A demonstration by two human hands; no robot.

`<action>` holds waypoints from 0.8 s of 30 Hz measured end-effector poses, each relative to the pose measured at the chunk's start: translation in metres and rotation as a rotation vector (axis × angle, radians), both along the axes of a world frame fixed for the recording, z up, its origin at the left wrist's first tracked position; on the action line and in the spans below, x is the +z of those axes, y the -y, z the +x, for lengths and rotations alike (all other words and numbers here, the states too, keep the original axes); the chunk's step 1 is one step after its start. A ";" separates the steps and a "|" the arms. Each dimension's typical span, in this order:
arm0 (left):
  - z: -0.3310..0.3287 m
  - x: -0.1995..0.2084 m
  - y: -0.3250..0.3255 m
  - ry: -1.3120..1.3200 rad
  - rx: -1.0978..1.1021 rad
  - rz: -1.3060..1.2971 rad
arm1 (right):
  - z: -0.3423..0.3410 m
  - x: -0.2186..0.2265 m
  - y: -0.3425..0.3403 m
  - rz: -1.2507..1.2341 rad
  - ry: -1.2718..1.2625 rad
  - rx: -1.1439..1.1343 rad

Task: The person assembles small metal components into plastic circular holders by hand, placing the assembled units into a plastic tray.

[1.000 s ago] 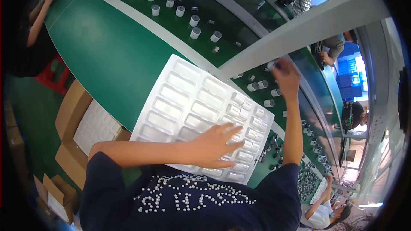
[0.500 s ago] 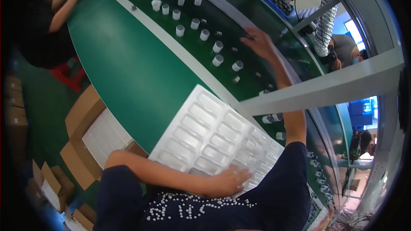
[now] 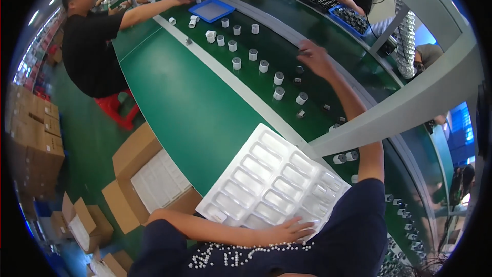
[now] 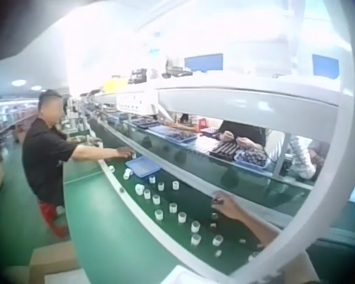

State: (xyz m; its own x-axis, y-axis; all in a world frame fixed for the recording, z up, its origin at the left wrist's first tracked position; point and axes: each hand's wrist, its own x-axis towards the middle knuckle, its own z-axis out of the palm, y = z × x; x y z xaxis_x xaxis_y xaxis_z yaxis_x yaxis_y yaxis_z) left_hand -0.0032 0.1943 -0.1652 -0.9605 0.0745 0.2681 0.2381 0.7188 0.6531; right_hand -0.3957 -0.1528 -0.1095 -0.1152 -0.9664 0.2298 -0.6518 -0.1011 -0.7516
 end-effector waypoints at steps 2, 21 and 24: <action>-0.020 0.026 0.025 0.359 -0.230 0.124 | -0.041 0.015 -0.066 -0.253 0.395 -0.163; -0.022 0.118 0.083 -0.089 0.291 1.943 | 0.193 0.121 -0.367 -0.272 -0.075 0.062; -0.017 0.117 0.082 -0.143 0.357 1.852 | 0.197 0.125 -0.365 -0.218 -0.111 0.092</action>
State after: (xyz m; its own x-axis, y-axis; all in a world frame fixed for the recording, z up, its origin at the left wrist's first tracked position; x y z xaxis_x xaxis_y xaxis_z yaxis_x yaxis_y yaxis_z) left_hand -0.0201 0.1123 -0.0485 -0.8301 -0.5324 -0.1656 0.3720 -0.7501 0.5468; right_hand -0.1984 0.2126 0.0152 0.0080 -0.8978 0.4403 -0.7098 -0.3152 -0.6299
